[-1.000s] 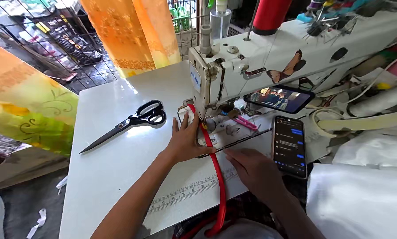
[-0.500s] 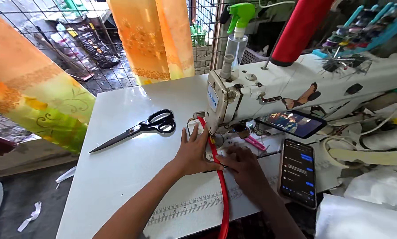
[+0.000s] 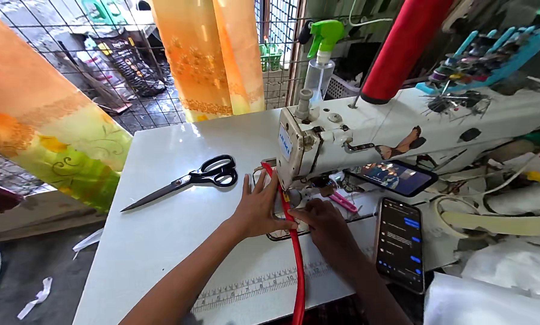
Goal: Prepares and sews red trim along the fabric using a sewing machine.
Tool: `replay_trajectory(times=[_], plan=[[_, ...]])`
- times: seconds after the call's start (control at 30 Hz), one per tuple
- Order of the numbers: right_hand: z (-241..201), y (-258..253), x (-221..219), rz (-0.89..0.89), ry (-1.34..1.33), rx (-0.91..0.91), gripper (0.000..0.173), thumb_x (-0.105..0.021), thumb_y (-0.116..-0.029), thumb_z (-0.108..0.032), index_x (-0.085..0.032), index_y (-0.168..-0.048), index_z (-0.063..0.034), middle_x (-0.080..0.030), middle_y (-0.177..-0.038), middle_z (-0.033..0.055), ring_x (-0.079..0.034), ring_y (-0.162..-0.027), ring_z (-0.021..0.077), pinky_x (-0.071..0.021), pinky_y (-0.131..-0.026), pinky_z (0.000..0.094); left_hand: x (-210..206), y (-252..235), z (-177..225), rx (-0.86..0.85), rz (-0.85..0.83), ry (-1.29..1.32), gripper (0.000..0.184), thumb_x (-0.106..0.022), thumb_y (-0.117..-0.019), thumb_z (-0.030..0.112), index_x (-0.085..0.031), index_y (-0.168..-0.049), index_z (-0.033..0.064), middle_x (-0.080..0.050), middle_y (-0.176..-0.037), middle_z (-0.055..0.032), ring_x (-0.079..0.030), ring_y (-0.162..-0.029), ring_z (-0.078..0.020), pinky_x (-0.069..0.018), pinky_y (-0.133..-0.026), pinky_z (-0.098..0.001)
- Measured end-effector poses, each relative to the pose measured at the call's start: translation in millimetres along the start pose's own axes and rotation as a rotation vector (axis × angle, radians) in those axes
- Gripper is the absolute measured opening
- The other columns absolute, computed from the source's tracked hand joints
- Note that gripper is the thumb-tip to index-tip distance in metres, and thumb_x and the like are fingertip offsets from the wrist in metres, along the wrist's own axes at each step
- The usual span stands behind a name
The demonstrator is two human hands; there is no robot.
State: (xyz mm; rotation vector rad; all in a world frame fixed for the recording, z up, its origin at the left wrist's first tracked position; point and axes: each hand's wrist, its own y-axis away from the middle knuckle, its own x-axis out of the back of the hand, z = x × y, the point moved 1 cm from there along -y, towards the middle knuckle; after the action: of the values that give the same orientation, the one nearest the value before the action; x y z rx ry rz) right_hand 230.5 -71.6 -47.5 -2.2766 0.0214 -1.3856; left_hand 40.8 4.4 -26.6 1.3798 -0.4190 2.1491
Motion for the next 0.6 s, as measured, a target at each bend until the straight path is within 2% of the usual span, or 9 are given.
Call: replay_trajectory(times=[0.07, 0.13, 0.3, 0.5, 0.6], plan=[[-0.2, -1.8, 0.0, -0.001, 0.0, -0.007, 0.048, -0.062, -0.0864, 0.01, -0.079, -0.116, -0.0239, -0.069, -0.104, 0.0176, -0.066, -0.094, 0.0387, -0.0527, -0.077, 0.0537, -2.4, 2.6, 0.9, -0.036, 0.061, 0.01, 0.112, -0.072, -0.081, 0.069, -0.028, -0.161, 0.0041, -0.029, -0.167, -0.0144, -0.008, -0.159, -0.0331, 0.0096, -0.119, -0.0709], [-0.4, -3.0, -0.6, 0.002, 0.007, -0.016, 0.047, -0.062, -0.0877, 0.009, -0.079, -0.117, -0.0236, -0.069, -0.104, 0.018, -0.066, -0.094, 0.0388, -0.0529, -0.077, 0.0533, -3.7, 4.9, 2.8, -0.036, 0.07, 0.03, 0.11, -0.072, -0.0822, 0.068, -0.028, -0.161, 0.0052, -0.028, -0.168, -0.0137, -0.011, -0.159, -0.0313, 0.0089, -0.12, -0.0707], [-0.3, -4.9, -5.8, 0.024, 0.056, -0.027, 0.05, -0.06, -0.0898, 0.008, -0.077, -0.122, -0.0267, -0.068, -0.101, 0.0173, -0.066, -0.093, 0.0383, -0.0531, -0.076, 0.051, -3.0, 4.8, 3.2, 0.035, -0.007, -0.009, 0.113, -0.066, -0.0838, 0.073, -0.021, -0.163, 0.0059, -0.024, -0.169, -0.0126, -0.004, -0.16, -0.0325, 0.0123, -0.119, -0.0692], [-0.9, -3.4, -5.6, 0.023, 0.036, -0.01, 0.045, -0.06, -0.0888, 0.008, -0.079, -0.114, -0.023, -0.069, -0.102, 0.0166, -0.066, -0.094, 0.0385, -0.0525, -0.078, 0.0528, 1.2, -0.9, -0.4, 0.056, -0.025, -0.078, 0.114, -0.061, -0.0832, 0.079, -0.022, -0.164, 0.0083, -0.023, -0.17, -0.0102, 0.0, -0.16, -0.0339, 0.0138, -0.118, -0.0694], [-0.1, -1.9, -7.0, 0.045, 0.041, -0.005, 0.047, -0.06, -0.0877, 0.009, -0.079, -0.114, -0.0248, -0.069, -0.1, 0.0155, -0.066, -0.093, 0.0376, -0.0529, -0.078, 0.052, 3.9, -4.5, -4.2, 0.061, -0.036, -0.091, 0.117, -0.061, -0.0822, 0.08, -0.019, -0.164, 0.0075, -0.022, -0.17, -0.0093, 0.002, -0.16, -0.034, 0.014, -0.118, -0.0694]])
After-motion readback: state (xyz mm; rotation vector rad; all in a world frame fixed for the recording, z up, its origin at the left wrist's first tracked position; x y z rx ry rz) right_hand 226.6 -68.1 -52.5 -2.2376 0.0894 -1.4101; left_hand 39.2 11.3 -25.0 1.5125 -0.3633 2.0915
